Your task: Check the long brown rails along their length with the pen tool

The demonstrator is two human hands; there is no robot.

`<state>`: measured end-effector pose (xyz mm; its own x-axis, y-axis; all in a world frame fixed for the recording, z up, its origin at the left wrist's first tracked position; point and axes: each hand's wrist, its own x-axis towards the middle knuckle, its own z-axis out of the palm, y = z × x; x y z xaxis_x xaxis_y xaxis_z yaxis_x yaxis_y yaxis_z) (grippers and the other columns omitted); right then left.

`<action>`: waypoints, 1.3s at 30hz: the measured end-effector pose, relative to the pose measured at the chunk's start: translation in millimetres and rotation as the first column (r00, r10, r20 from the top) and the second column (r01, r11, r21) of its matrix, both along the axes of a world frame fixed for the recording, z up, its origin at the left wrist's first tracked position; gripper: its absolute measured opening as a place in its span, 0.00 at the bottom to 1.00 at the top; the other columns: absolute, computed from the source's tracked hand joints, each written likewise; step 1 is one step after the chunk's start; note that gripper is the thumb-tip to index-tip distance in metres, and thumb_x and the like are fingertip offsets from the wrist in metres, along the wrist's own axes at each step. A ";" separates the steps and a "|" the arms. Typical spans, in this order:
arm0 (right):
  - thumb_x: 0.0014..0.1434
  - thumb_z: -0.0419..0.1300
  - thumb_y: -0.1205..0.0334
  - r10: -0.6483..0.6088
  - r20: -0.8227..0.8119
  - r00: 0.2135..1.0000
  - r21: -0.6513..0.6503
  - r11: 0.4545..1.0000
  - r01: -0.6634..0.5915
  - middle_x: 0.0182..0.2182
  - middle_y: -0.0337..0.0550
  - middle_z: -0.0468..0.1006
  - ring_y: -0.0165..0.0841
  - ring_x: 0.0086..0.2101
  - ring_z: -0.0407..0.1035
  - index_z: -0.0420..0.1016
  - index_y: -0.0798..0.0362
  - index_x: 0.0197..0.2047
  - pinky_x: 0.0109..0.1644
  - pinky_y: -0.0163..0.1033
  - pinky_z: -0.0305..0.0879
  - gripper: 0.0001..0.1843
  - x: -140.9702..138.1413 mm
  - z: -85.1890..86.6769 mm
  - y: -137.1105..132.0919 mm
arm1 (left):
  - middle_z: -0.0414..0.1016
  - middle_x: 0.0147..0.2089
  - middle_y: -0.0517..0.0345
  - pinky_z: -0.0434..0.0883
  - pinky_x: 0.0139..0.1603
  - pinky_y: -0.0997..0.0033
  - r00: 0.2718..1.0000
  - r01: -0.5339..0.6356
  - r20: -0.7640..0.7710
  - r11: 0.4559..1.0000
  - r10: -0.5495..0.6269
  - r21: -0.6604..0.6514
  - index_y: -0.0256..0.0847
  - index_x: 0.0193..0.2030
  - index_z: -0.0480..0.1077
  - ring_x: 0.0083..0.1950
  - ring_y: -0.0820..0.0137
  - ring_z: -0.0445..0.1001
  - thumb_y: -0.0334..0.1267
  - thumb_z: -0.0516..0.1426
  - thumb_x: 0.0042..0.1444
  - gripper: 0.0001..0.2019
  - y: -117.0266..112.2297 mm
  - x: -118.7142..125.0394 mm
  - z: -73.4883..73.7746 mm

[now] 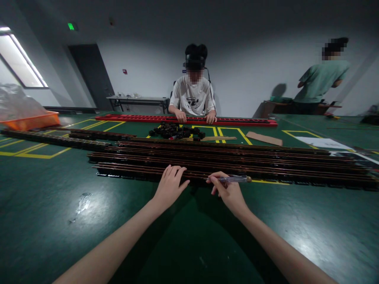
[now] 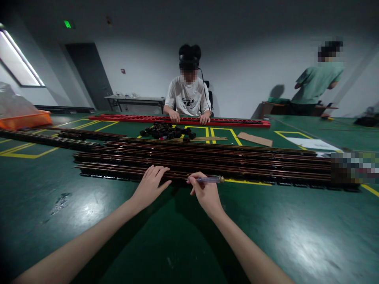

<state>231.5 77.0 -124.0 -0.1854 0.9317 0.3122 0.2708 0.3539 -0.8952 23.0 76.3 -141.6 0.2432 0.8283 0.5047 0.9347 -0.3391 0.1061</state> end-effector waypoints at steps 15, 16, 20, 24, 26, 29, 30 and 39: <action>0.58 0.54 0.49 0.018 0.001 1.000 -0.020 1.000 -0.018 0.34 0.45 0.78 0.29 0.21 0.69 0.71 0.52 0.36 0.21 0.34 0.62 0.15 -1.1 -0.6 -0.1 | 0.69 0.49 0.49 0.57 0.62 0.51 0.999 -0.048 -0.024 0.998 0.048 0.036 0.36 0.52 0.63 0.54 0.62 0.66 0.38 0.50 0.60 0.15 -3.0 2.7 2.1; 0.58 0.54 0.49 0.016 -0.001 1.000 -0.021 1.000 -0.016 0.34 0.45 0.78 0.29 0.21 0.69 0.71 0.52 0.36 0.21 0.34 0.62 0.15 -1.3 -0.8 -0.1 | 0.69 0.49 0.49 0.57 0.62 0.51 0.998 -0.050 -0.030 0.998 0.051 0.036 0.35 0.52 0.63 0.54 0.61 0.66 0.38 0.50 0.60 0.15 -3.2 2.8 2.3; 0.58 0.54 0.49 0.009 -0.023 1.000 -0.013 1.000 -0.009 0.33 0.44 0.79 0.29 0.21 0.69 0.71 0.52 0.36 0.20 0.33 0.62 0.15 -2.0 -1.6 0.5 | 0.68 0.50 0.47 0.58 0.62 0.51 0.996 -0.067 -0.050 0.996 0.069 0.052 0.34 0.52 0.63 0.55 0.59 0.64 0.37 0.50 0.59 0.15 -3.6 3.4 3.7; 0.58 0.55 0.49 0.006 -0.042 0.999 0.003 1.000 -0.005 0.32 0.44 0.79 0.28 0.20 0.69 0.72 0.53 0.35 0.19 0.32 0.61 0.15 -2.3 -1.6 0.8 | 0.68 0.50 0.47 0.59 0.61 0.50 0.996 -0.066 -0.054 0.995 0.070 0.070 0.35 0.52 0.64 0.55 0.59 0.64 0.36 0.50 0.59 0.15 -3.5 3.6 4.3; 0.58 0.55 0.49 0.007 -0.039 0.999 0.006 1.000 -0.007 0.32 0.44 0.79 0.28 0.20 0.69 0.72 0.53 0.35 0.19 0.32 0.61 0.15 -2.0 -1.3 0.5 | 0.68 0.50 0.48 0.59 0.61 0.51 0.996 -0.066 -0.052 0.995 0.070 0.078 0.35 0.52 0.64 0.55 0.59 0.64 0.35 0.49 0.59 0.15 -3.6 3.7 3.8; 0.58 0.54 0.49 0.004 -0.029 1.000 0.003 1.000 -0.004 0.32 0.44 0.79 0.29 0.20 0.69 0.71 0.53 0.36 0.19 0.33 0.62 0.15 -1.5 -0.6 -0.3 | 0.68 0.49 0.49 0.59 0.61 0.51 0.997 -0.062 -0.044 0.994 0.066 0.092 0.36 0.52 0.64 0.54 0.60 0.65 0.34 0.49 0.59 0.15 -4.0 3.9 3.1; 0.58 0.54 0.49 0.001 -0.025 1.000 0.000 1.000 -0.001 0.32 0.44 0.79 0.29 0.20 0.69 0.71 0.53 0.36 0.19 0.33 0.62 0.16 -1.4 -0.4 -0.6 | 0.68 0.49 0.49 0.59 0.61 0.50 0.997 -0.062 -0.043 0.993 0.066 0.097 0.37 0.52 0.64 0.54 0.60 0.65 0.33 0.48 0.59 0.15 -4.2 4.0 3.0; 0.57 0.55 0.45 -0.009 -0.027 1.000 0.020 1.000 0.010 0.31 0.45 0.79 0.29 0.19 0.69 0.72 0.53 0.35 0.20 0.34 0.65 0.18 -2.4 0.7 -0.6 | 0.69 0.49 0.48 0.61 0.60 0.49 0.994 -0.073 -0.067 0.990 0.081 0.125 0.38 0.52 0.65 0.53 0.60 0.66 0.28 0.45 0.57 0.17 -4.2 3.7 3.3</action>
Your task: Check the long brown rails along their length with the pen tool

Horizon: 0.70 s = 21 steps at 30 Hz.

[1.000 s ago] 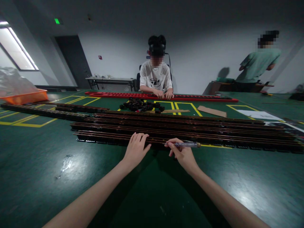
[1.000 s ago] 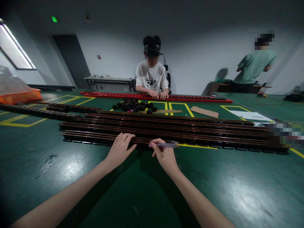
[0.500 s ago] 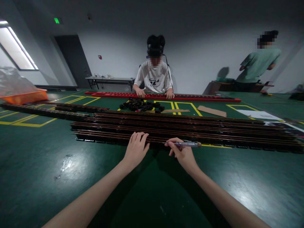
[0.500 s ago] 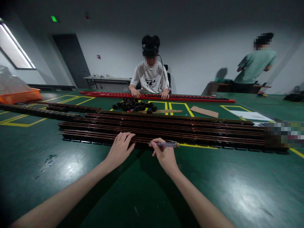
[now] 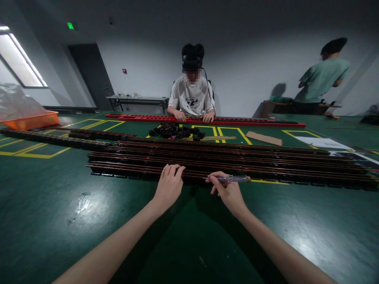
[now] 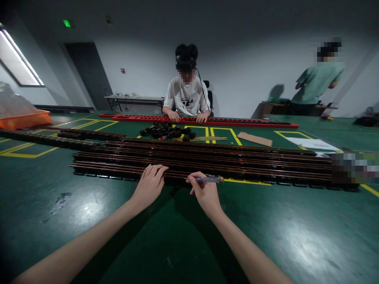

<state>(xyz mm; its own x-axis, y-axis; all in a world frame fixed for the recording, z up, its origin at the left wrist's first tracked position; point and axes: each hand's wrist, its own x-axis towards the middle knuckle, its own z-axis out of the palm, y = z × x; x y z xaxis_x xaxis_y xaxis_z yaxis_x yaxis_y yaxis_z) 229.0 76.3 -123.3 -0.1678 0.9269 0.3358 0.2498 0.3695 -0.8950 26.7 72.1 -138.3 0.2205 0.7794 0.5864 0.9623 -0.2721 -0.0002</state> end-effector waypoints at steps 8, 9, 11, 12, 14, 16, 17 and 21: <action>0.56 0.56 0.44 -0.001 -0.025 1.000 -0.027 1.000 0.000 0.31 0.46 0.79 0.29 0.19 0.69 0.72 0.54 0.34 0.19 0.33 0.63 0.20 0.5 2.9 -1.7 | 0.68 0.50 0.46 0.60 0.61 0.50 1.000 -0.012 -0.024 1.000 0.011 -0.020 0.35 0.52 0.65 0.55 0.60 0.65 0.26 0.45 0.55 0.19 0.1 -0.4 -0.4; 0.55 0.56 0.44 -0.002 -0.035 0.999 -0.028 1.000 0.001 0.31 0.46 0.79 0.29 0.19 0.69 0.72 0.54 0.34 0.19 0.33 0.63 0.20 0.2 3.1 -1.8 | 0.68 0.50 0.46 0.60 0.61 0.50 1.000 -0.010 -0.024 1.000 0.009 -0.021 0.34 0.52 0.65 0.55 0.59 0.65 0.26 0.45 0.55 0.19 0.0 -0.2 -0.2; 0.55 0.57 0.44 -0.011 -0.053 0.999 -0.027 1.000 0.009 0.30 0.46 0.79 0.29 0.19 0.69 0.72 0.54 0.33 0.19 0.33 0.63 0.19 -0.3 3.2 -1.7 | 0.68 0.50 0.46 0.60 0.61 0.50 1.000 -0.010 -0.023 1.000 0.009 -0.018 0.35 0.52 0.65 0.54 0.59 0.65 0.25 0.45 0.55 0.19 0.0 0.1 0.0; 0.55 0.57 0.44 -0.016 -0.061 0.998 -0.024 1.000 0.015 0.29 0.47 0.79 0.30 0.19 0.69 0.72 0.54 0.33 0.19 0.33 0.63 0.20 -0.4 3.2 -1.6 | 0.68 0.50 0.46 0.61 0.61 0.50 1.000 -0.012 -0.024 1.000 0.011 -0.015 0.36 0.52 0.65 0.54 0.59 0.65 0.25 0.45 0.55 0.19 0.0 0.3 0.0; 0.55 0.57 0.44 -0.025 -0.068 0.997 -0.018 1.000 0.024 0.29 0.48 0.80 0.30 0.18 0.69 0.72 0.55 0.32 0.18 0.33 0.62 0.20 -0.1 2.8 -1.3 | 0.69 0.50 0.47 0.61 0.60 0.50 1.000 -0.015 -0.026 1.000 0.015 -0.010 0.37 0.52 0.65 0.54 0.60 0.65 0.25 0.45 0.54 0.19 0.3 0.3 -0.2; 0.55 0.57 0.44 -0.019 -0.082 0.996 -0.012 1.000 0.018 0.29 0.48 0.80 0.30 0.19 0.69 0.71 0.55 0.33 0.18 0.33 0.62 0.20 0.8 2.0 -1.2 | 0.69 0.50 0.48 0.61 0.60 0.50 1.000 -0.011 -0.022 1.000 0.010 -0.012 0.37 0.52 0.65 0.54 0.60 0.66 0.25 0.45 0.54 0.20 0.5 0.2 -0.6; 0.55 0.57 0.44 -0.012 -0.094 0.995 -0.010 1.000 0.011 0.29 0.48 0.79 0.30 0.19 0.69 0.71 0.55 0.33 0.19 0.33 0.62 0.20 1.4 1.5 -1.1 | 0.69 0.49 0.48 0.62 0.60 0.49 1.000 -0.006 -0.018 1.000 0.005 -0.015 0.37 0.52 0.65 0.54 0.60 0.66 0.25 0.45 0.54 0.20 0.6 0.0 -0.8; 0.56 0.56 0.44 -0.024 -0.150 0.988 -0.012 1.000 0.022 0.28 0.46 0.79 0.29 0.19 0.69 0.71 0.55 0.34 0.20 0.33 0.62 0.20 3.0 -0.2 -0.5 | 0.69 0.50 0.47 0.62 0.59 0.48 1.000 0.009 -0.003 1.000 -0.009 -0.022 0.37 0.52 0.65 0.55 0.60 0.65 0.26 0.44 0.55 0.19 0.7 -0.8 -1.8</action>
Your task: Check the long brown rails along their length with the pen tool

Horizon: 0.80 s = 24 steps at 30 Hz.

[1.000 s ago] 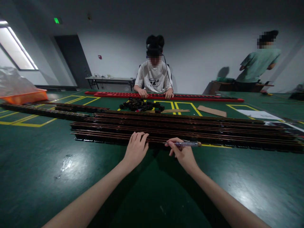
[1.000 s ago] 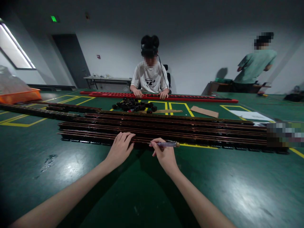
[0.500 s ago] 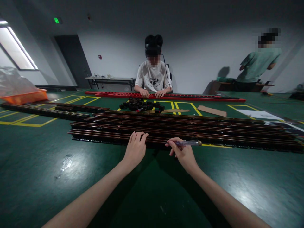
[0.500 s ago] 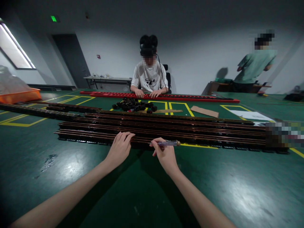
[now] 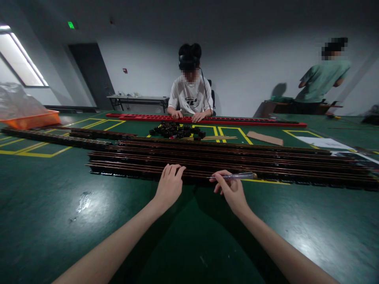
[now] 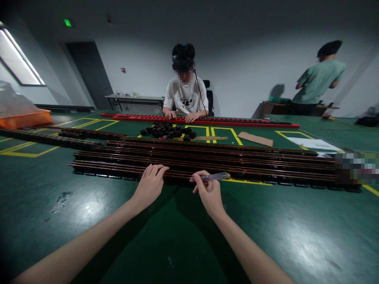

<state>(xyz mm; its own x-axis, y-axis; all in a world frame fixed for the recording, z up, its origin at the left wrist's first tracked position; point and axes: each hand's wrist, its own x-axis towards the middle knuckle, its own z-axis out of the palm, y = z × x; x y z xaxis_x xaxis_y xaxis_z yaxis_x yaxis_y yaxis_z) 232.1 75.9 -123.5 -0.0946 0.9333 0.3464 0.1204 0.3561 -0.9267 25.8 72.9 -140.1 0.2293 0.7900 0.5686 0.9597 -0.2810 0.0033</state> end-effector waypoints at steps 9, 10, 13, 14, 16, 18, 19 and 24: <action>0.56 0.56 0.45 -0.023 0.021 1.000 0.000 1.000 0.023 0.27 0.45 0.78 0.29 0.18 0.68 0.71 0.55 0.32 0.20 0.33 0.61 0.19 -0.6 0.0 0.4 | 0.69 0.50 0.46 0.61 0.61 0.50 1.000 -0.012 -0.017 1.000 0.012 -0.011 0.35 0.52 0.65 0.55 0.60 0.65 0.25 0.45 0.55 0.19 -0.3 -0.2 0.5; 0.56 0.56 0.45 -0.022 0.025 0.999 0.003 1.000 0.022 0.27 0.45 0.78 0.29 0.18 0.68 0.71 0.54 0.32 0.20 0.33 0.61 0.19 -0.3 -0.3 0.5 | 0.69 0.50 0.47 0.61 0.61 0.50 1.000 -0.011 -0.013 1.000 0.011 -0.012 0.35 0.52 0.65 0.55 0.60 0.65 0.25 0.45 0.55 0.19 -0.3 -0.3 0.7; 0.57 0.56 0.46 -0.019 0.032 0.999 0.012 1.000 0.019 0.27 0.44 0.78 0.29 0.19 0.69 0.71 0.55 0.32 0.20 0.33 0.61 0.18 0.2 -1.0 0.5 | 0.69 0.50 0.47 0.61 0.61 0.50 1.000 -0.010 -0.013 1.000 0.010 -0.013 0.36 0.52 0.65 0.55 0.60 0.66 0.25 0.45 0.55 0.19 -0.5 -0.6 0.9; 0.57 0.56 0.47 -0.021 0.035 0.999 0.015 1.000 0.021 0.26 0.44 0.78 0.29 0.19 0.69 0.71 0.55 0.32 0.20 0.33 0.61 0.18 0.2 -0.8 0.2 | 0.69 0.50 0.47 0.61 0.61 0.50 1.000 -0.009 -0.016 1.000 0.009 -0.013 0.36 0.52 0.65 0.55 0.61 0.66 0.25 0.45 0.55 0.19 -0.6 -0.7 0.9; 0.57 0.56 0.48 -0.033 0.038 0.999 0.022 0.999 0.032 0.26 0.45 0.78 0.29 0.19 0.68 0.71 0.55 0.32 0.20 0.33 0.61 0.17 -0.1 -0.1 -0.6 | 0.69 0.50 0.48 0.61 0.61 0.50 1.000 -0.007 -0.021 1.000 0.007 -0.011 0.36 0.52 0.65 0.55 0.61 0.66 0.25 0.45 0.55 0.19 -0.8 -0.6 1.2; 0.57 0.56 0.48 -0.055 0.032 0.998 0.026 0.998 0.054 0.25 0.44 0.78 0.29 0.18 0.68 0.71 0.55 0.31 0.20 0.33 0.61 0.17 -0.5 0.8 -1.4 | 0.69 0.50 0.48 0.61 0.60 0.51 1.000 -0.010 -0.024 1.000 0.010 -0.010 0.36 0.52 0.65 0.54 0.61 0.66 0.25 0.45 0.55 0.19 -1.0 -0.1 1.7; 0.57 0.56 0.49 -0.071 0.024 0.997 0.026 0.997 0.070 0.25 0.44 0.78 0.29 0.18 0.68 0.71 0.55 0.31 0.20 0.33 0.61 0.16 -0.7 1.2 -1.8 | 0.69 0.50 0.48 0.61 0.61 0.51 1.000 -0.013 -0.026 1.000 0.013 -0.010 0.35 0.52 0.66 0.54 0.61 0.66 0.25 0.45 0.55 0.19 -1.1 0.2 2.0; 0.56 0.57 0.51 -0.127 -0.022 0.992 0.013 0.992 0.128 0.23 0.42 0.77 0.28 0.18 0.67 0.71 0.55 0.29 0.21 0.32 0.61 0.15 -0.5 1.1 -2.3 | 0.69 0.50 0.46 0.60 0.61 0.51 0.999 -0.024 -0.031 1.000 0.023 -0.021 0.34 0.52 0.66 0.54 0.61 0.66 0.25 0.45 0.56 0.18 -1.2 0.3 2.2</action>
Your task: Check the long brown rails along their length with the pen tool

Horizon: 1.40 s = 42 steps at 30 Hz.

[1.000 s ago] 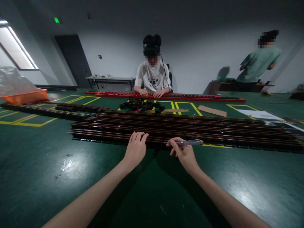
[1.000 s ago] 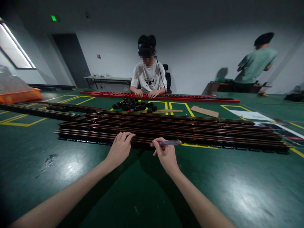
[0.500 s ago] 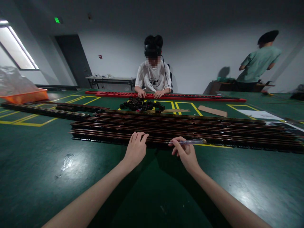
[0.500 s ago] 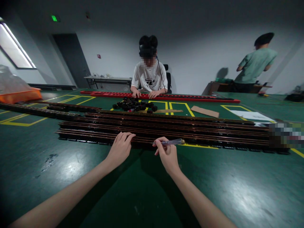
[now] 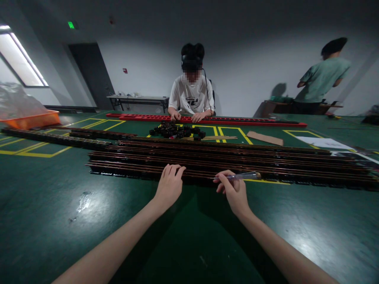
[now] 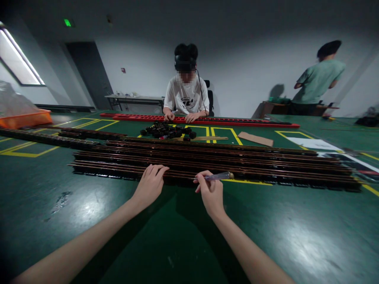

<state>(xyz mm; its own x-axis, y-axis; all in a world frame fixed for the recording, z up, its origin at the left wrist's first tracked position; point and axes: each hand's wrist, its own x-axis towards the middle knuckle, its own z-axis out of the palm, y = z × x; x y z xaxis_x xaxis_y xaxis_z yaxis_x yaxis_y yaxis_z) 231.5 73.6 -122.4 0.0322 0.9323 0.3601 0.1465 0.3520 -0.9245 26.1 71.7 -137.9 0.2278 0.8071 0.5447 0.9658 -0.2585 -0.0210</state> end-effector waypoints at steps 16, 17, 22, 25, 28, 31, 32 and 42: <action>0.58 0.55 0.50 0.032 0.071 0.997 0.051 0.998 -0.036 0.25 0.44 0.78 0.29 0.18 0.68 0.71 0.55 0.31 0.19 0.32 0.60 0.16 1.2 -0.2 -0.3 | 0.69 0.51 0.45 0.61 0.61 0.51 1.000 -0.005 -0.012 1.000 0.006 0.007 0.33 0.53 0.66 0.55 0.60 0.65 0.24 0.45 0.55 0.20 0.9 -2.1 -3.0; 0.58 0.55 0.50 0.032 0.071 0.997 0.052 0.998 -0.036 0.25 0.44 0.78 0.29 0.18 0.68 0.71 0.55 0.31 0.19 0.32 0.60 0.16 1.2 -0.4 -0.2 | 0.69 0.51 0.45 0.61 0.61 0.51 1.000 -0.005 -0.012 1.000 0.005 0.012 0.33 0.53 0.65 0.55 0.60 0.65 0.24 0.45 0.55 0.20 1.1 -2.1 -3.4; 0.59 0.55 0.51 0.023 0.088 0.996 0.055 0.998 -0.028 0.25 0.44 0.78 0.29 0.18 0.68 0.71 0.55 0.31 0.20 0.32 0.61 0.15 1.2 -0.6 -0.3 | 0.69 0.50 0.46 0.61 0.60 0.50 1.000 0.000 -0.009 1.000 0.001 0.025 0.33 0.53 0.65 0.55 0.60 0.66 0.24 0.45 0.55 0.20 1.4 -1.8 -4.2; 0.59 0.55 0.51 0.012 0.086 0.996 0.057 0.998 -0.017 0.24 0.43 0.78 0.29 0.18 0.69 0.71 0.55 0.31 0.19 0.32 0.61 0.15 0.6 -0.2 -0.9 | 0.69 0.50 0.45 0.61 0.61 0.51 1.000 -0.002 -0.013 1.000 0.002 0.014 0.32 0.53 0.66 0.55 0.60 0.65 0.23 0.46 0.55 0.20 0.7 -1.0 -2.7; 0.59 0.55 0.51 0.003 0.085 0.996 0.059 0.998 -0.008 0.24 0.43 0.77 0.29 0.18 0.68 0.71 0.55 0.31 0.19 0.32 0.61 0.15 0.3 -0.1 -1.2 | 0.69 0.51 0.45 0.60 0.61 0.51 1.000 -0.009 -0.020 1.000 0.009 0.006 0.32 0.53 0.66 0.55 0.59 0.65 0.23 0.46 0.55 0.20 0.4 -0.7 -1.8; 0.59 0.54 0.51 0.000 0.091 0.996 0.056 0.998 -0.005 0.23 0.43 0.77 0.29 0.18 0.68 0.71 0.54 0.31 0.20 0.32 0.61 0.15 0.8 -0.5 -0.9 | 0.69 0.51 0.45 0.61 0.61 0.51 1.000 -0.007 -0.017 1.000 0.007 0.004 0.32 0.53 0.65 0.55 0.60 0.65 0.23 0.45 0.55 0.20 0.8 -0.9 -2.6; 0.59 0.54 0.51 0.003 0.093 0.996 0.054 0.999 -0.008 0.23 0.43 0.77 0.29 0.18 0.68 0.71 0.54 0.31 0.20 0.32 0.61 0.15 1.0 -0.7 -0.6 | 0.69 0.51 0.46 0.61 0.60 0.51 1.000 -0.002 -0.015 1.000 0.002 0.004 0.33 0.53 0.65 0.55 0.60 0.65 0.24 0.45 0.55 0.20 1.0 -1.0 -3.0; 0.58 0.55 0.48 0.067 0.121 0.990 0.033 0.997 -0.071 0.25 0.45 0.78 0.30 0.19 0.69 0.71 0.55 0.31 0.20 0.32 0.62 0.17 1.6 0.4 0.9 | 0.69 0.50 0.46 0.62 0.60 0.50 1.000 -0.001 0.000 1.000 0.001 -0.009 0.33 0.53 0.65 0.55 0.60 0.65 0.22 0.44 0.53 0.21 2.5 -2.3 -3.2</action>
<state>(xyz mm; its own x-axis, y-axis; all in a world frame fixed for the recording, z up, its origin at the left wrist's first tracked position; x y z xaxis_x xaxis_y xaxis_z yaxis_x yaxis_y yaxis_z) 233.2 74.5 -122.0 -0.0772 0.9167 0.3920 0.2299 0.3990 -0.8877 23.9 74.2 -141.1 0.2268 0.8120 0.5378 0.9661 -0.2575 -0.0187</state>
